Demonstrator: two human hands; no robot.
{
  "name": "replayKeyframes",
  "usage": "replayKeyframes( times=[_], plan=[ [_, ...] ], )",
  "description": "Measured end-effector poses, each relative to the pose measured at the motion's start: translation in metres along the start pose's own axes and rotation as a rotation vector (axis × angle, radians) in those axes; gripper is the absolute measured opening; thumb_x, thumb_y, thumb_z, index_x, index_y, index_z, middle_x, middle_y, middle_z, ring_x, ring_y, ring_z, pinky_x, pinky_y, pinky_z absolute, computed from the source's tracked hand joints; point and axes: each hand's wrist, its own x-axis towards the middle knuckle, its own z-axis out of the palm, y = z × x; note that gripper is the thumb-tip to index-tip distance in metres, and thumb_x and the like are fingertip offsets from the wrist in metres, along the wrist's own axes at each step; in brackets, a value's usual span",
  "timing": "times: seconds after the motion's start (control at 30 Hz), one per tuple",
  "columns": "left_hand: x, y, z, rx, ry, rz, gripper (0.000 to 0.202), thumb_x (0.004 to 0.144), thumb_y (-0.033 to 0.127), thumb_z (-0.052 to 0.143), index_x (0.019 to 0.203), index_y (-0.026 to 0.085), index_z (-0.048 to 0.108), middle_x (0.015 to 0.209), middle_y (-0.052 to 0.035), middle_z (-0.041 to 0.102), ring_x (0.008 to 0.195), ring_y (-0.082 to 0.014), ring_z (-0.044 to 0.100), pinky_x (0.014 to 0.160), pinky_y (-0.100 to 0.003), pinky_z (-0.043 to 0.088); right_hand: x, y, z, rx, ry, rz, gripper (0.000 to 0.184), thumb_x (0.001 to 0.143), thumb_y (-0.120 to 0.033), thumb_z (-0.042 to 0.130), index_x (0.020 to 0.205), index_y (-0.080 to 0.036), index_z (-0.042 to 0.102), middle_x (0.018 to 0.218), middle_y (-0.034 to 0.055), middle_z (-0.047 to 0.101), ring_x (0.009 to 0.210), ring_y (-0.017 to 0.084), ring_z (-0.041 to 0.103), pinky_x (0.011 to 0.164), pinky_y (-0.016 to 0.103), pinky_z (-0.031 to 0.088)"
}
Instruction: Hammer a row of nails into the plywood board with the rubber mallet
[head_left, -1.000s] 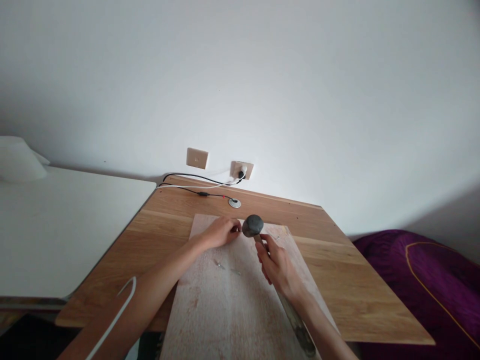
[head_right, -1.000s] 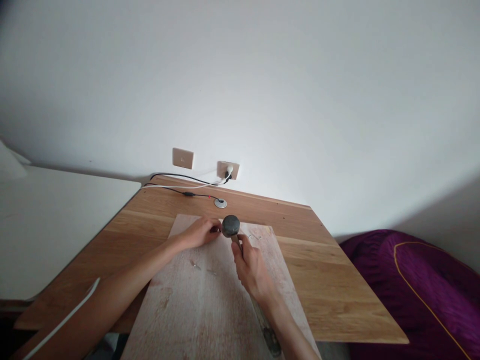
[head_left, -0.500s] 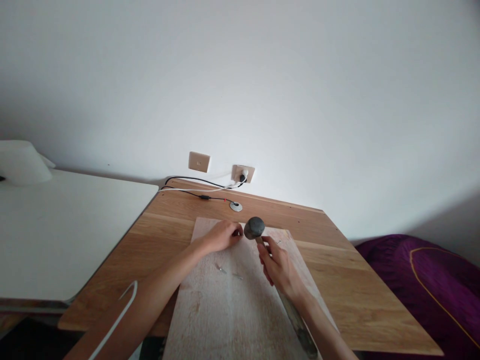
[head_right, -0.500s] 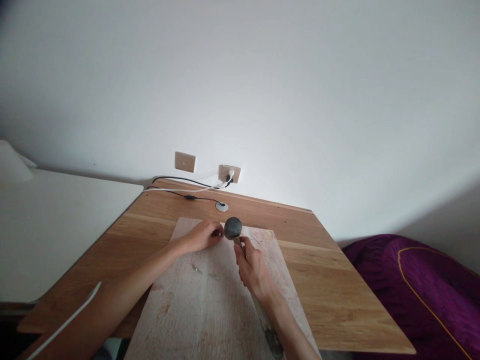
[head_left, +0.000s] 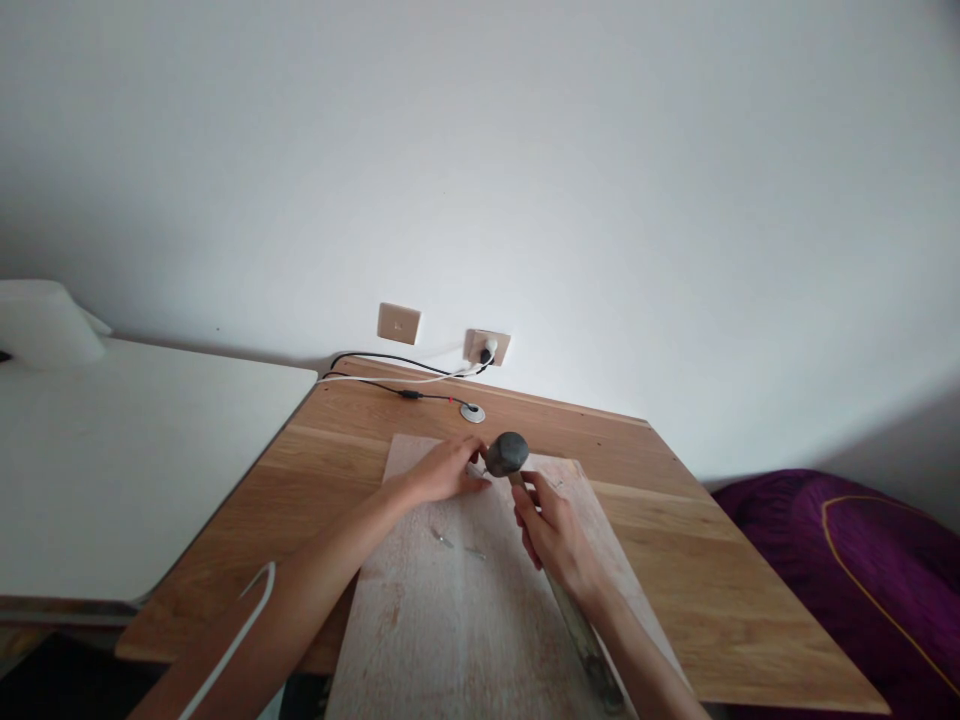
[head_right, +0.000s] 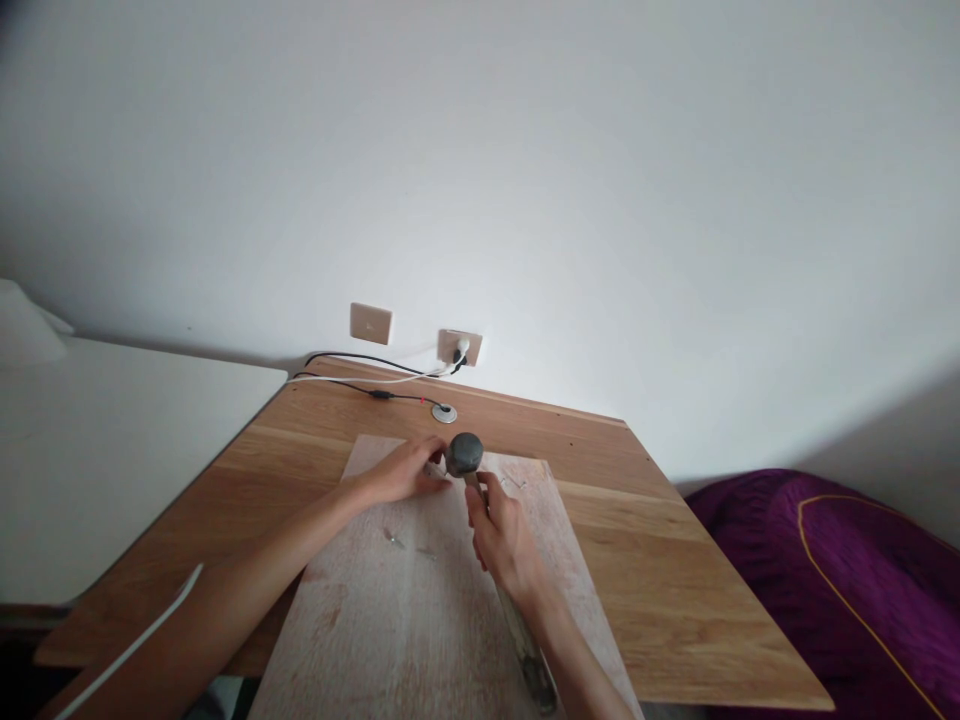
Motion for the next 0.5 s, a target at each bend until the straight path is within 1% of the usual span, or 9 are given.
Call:
replayKeyframes(
  times=[0.1, 0.17, 0.33, 0.5],
  plan=[
    [0.0007, -0.0014, 0.0012, -0.026, -0.007, -0.010, 0.014, 0.087, 0.027, 0.077, 0.095, 0.018, 0.071, 0.093, -0.0046, 0.072, 0.085, -0.0196, 0.066, 0.074, -0.027, 0.046, -0.0022, 0.0002, -0.0014, 0.012, 0.047, -0.005, 0.044, 0.096, -0.063, 0.041, 0.106, -0.021, 0.051, 0.067, -0.0075, 0.051, 0.036, 0.009, 0.049, 0.031, 0.020, 0.035],
    [0.0012, -0.0021, 0.0020, -0.054, -0.003, -0.020, 0.010, 0.089, 0.026, 0.075, 0.090, 0.017, 0.072, 0.088, -0.0040, 0.072, 0.080, -0.0183, 0.066, 0.071, -0.026, 0.044, -0.0028, 0.0007, -0.0027, 0.021, 0.052, 0.001, 0.044, 0.095, -0.063, 0.042, 0.106, -0.021, 0.051, 0.068, -0.0073, 0.051, 0.037, 0.010, 0.049, 0.032, 0.021, 0.036],
    [0.0016, 0.0000, 0.0013, -0.040, 0.001, -0.011, 0.006, 0.089, 0.022, 0.073, 0.087, 0.017, 0.076, 0.086, -0.0049, 0.075, 0.078, -0.0185, 0.068, 0.072, -0.026, 0.045, -0.0026, 0.0019, -0.0040, 0.028, 0.035, 0.014, 0.042, 0.095, -0.062, 0.041, 0.102, -0.022, 0.050, 0.067, -0.0073, 0.049, 0.037, 0.010, 0.049, 0.032, 0.021, 0.036],
    [0.0013, 0.0018, 0.0000, -0.030, -0.023, -0.001, 0.009, 0.092, 0.018, 0.068, 0.091, 0.018, 0.077, 0.089, -0.0051, 0.077, 0.081, -0.0194, 0.069, 0.074, -0.027, 0.047, -0.0011, 0.0001, -0.0029, 0.013, 0.046, 0.002, 0.045, 0.094, -0.063, 0.042, 0.105, -0.021, 0.051, 0.067, -0.0074, 0.051, 0.036, 0.009, 0.048, 0.031, 0.021, 0.035]
  ],
)
